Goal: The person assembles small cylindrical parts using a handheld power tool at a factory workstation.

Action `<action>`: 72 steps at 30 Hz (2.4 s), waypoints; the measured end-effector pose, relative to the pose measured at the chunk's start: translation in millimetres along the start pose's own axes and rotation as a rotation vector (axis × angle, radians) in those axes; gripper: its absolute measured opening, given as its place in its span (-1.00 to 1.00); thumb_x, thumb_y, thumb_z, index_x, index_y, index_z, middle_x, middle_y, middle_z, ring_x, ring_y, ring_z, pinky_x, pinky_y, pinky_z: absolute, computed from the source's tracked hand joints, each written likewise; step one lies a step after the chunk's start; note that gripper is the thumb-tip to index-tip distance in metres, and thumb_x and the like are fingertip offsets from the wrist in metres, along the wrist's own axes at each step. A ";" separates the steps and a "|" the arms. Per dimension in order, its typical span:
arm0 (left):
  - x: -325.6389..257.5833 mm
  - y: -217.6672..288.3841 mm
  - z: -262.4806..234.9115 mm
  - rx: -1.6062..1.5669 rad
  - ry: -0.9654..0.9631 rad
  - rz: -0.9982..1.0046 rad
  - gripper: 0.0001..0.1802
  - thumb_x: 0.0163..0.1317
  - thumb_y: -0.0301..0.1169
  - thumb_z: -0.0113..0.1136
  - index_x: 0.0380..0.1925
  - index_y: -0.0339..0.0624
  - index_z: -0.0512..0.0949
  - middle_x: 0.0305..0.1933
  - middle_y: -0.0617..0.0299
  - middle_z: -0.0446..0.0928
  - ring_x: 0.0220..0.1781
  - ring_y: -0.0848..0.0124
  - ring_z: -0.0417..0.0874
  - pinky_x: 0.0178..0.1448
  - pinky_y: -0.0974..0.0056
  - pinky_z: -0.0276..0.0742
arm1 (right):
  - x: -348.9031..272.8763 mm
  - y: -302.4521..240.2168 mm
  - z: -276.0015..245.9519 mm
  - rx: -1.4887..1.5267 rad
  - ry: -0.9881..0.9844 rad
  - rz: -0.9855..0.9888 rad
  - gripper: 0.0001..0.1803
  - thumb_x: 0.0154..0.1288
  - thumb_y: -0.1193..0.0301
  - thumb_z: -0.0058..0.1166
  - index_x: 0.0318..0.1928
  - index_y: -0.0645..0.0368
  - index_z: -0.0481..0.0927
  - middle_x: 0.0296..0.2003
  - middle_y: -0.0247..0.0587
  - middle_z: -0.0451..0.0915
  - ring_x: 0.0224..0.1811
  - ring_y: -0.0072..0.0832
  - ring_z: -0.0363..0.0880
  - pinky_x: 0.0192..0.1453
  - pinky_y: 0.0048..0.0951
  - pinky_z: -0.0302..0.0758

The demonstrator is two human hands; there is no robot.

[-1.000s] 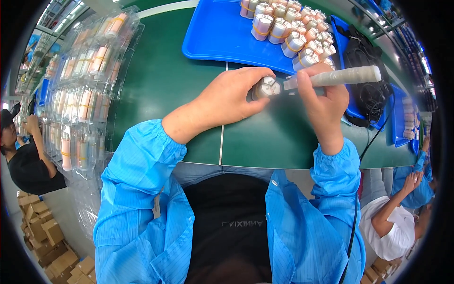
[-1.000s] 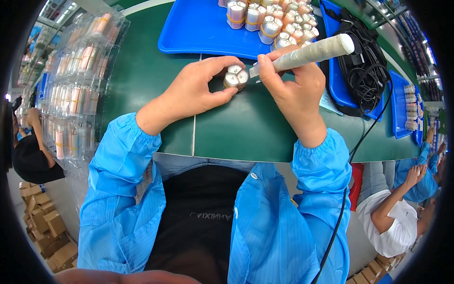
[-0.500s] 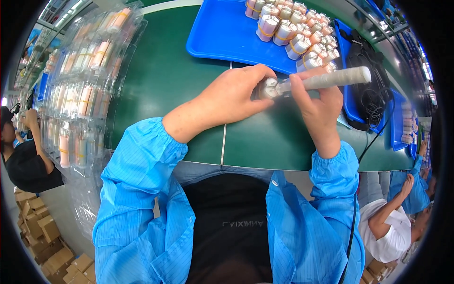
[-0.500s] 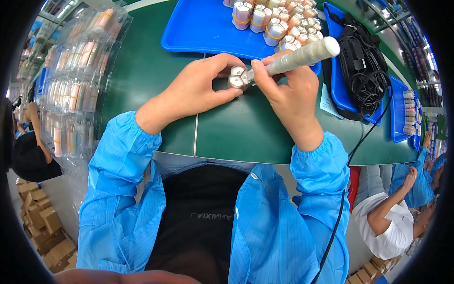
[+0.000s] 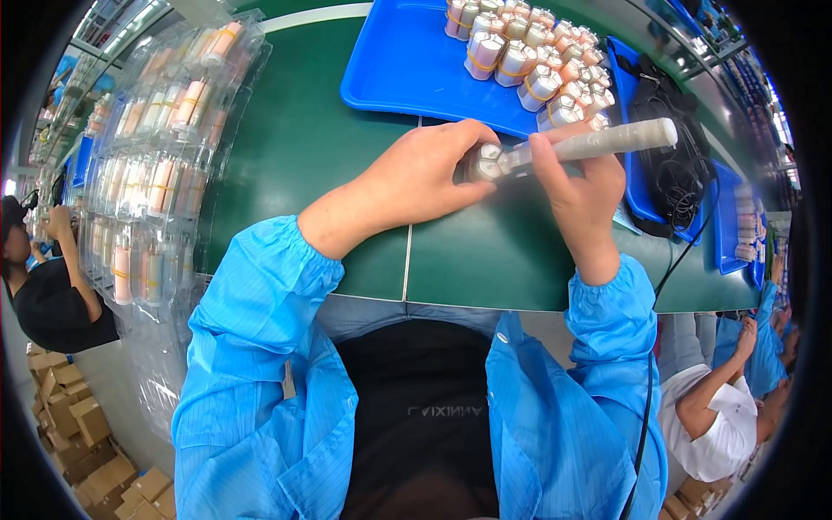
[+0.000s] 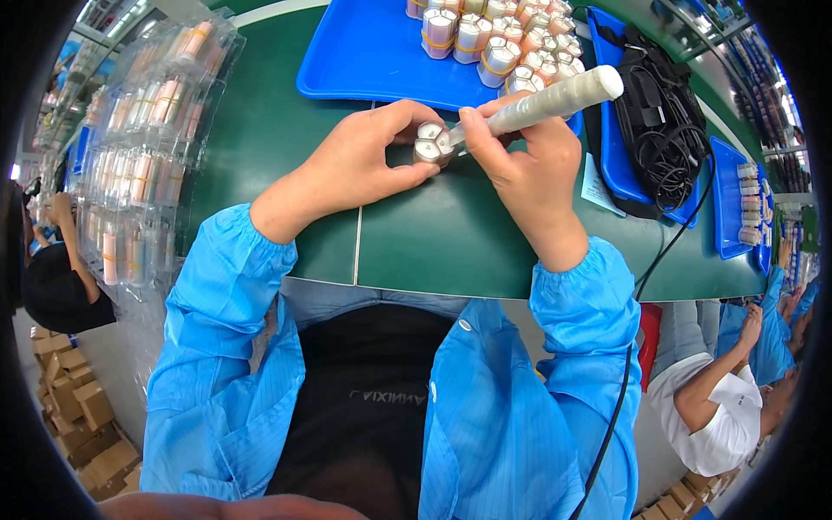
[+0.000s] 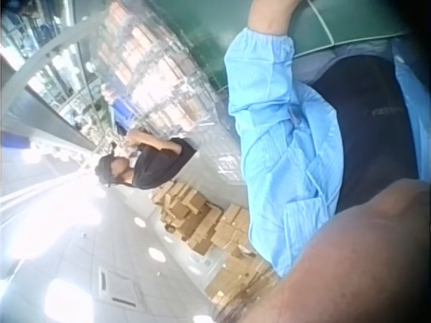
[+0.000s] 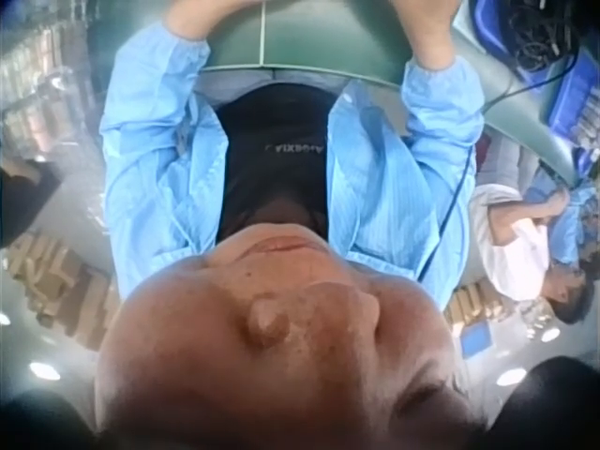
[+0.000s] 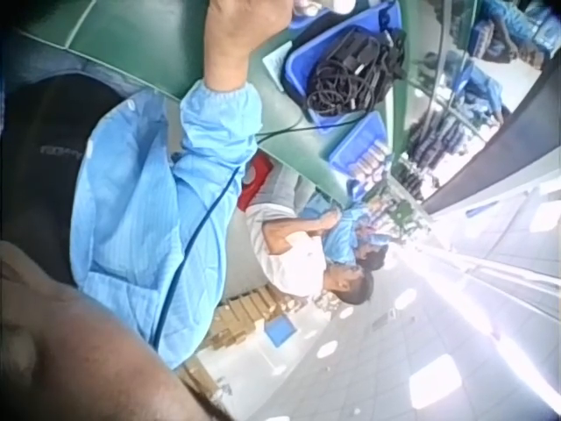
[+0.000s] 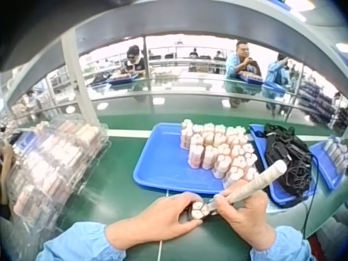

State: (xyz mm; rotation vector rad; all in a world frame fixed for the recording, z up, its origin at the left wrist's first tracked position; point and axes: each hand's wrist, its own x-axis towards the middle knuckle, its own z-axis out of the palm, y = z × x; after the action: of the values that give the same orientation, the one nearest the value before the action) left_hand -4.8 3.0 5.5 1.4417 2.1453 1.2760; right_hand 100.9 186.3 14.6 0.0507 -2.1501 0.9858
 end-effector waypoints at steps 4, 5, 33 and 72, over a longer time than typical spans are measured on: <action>0.7 -0.2 -1.0 -0.013 -0.008 0.009 -0.54 0.13 -0.44 0.43 0.03 -0.24 0.51 -0.06 0.05 0.65 -0.01 0.19 0.73 0.13 0.20 0.65 | 0.6 0.4 2.0 0.024 -0.036 0.025 -0.83 0.20 0.45 0.42 -0.35 0.24 0.66 -0.46 -0.28 0.65 -0.47 -0.57 0.62 -0.42 -0.55 0.52; 0.5 0.1 -1.4 -0.010 -0.013 -0.004 -0.54 0.13 -0.44 0.43 0.03 -0.24 0.51 -0.06 0.05 0.65 -0.01 0.18 0.72 0.13 0.20 0.65 | 1.2 0.3 2.5 0.025 -0.037 0.026 -0.83 0.20 0.45 0.42 -0.35 0.24 0.66 -0.46 -0.28 0.65 -0.47 -0.57 0.62 -0.42 -0.55 0.52; 3.0 -10.8 -5.3 -0.396 -0.101 -0.094 -0.53 0.26 -0.43 0.33 0.15 -0.28 0.48 0.00 0.10 0.63 0.04 0.31 0.68 0.16 0.22 0.61 | 3.1 6.7 -9.5 0.333 0.180 0.353 -0.79 0.33 0.36 0.35 -0.20 0.25 0.65 -0.41 -0.39 0.62 -0.44 -0.69 0.51 -0.36 -0.63 0.44; -4.1 -17.0 -14.1 -1.148 0.015 -0.311 -0.61 0.43 -0.16 0.09 -0.08 -0.31 0.61 -0.28 0.15 0.66 -0.31 0.35 0.73 -0.36 0.35 0.57 | -14.7 27.8 0.4 -0.161 -0.041 -0.034 -0.92 0.31 0.51 0.29 -0.28 0.25 0.66 -0.37 -0.21 0.67 -0.33 -0.47 0.59 -0.13 -0.41 0.55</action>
State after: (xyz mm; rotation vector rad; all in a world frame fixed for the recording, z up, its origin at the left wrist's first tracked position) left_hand -22.3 -9.9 -0.5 0.5720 1.1147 1.8602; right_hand 102.1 201.8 -12.7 0.0296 -2.2516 0.7951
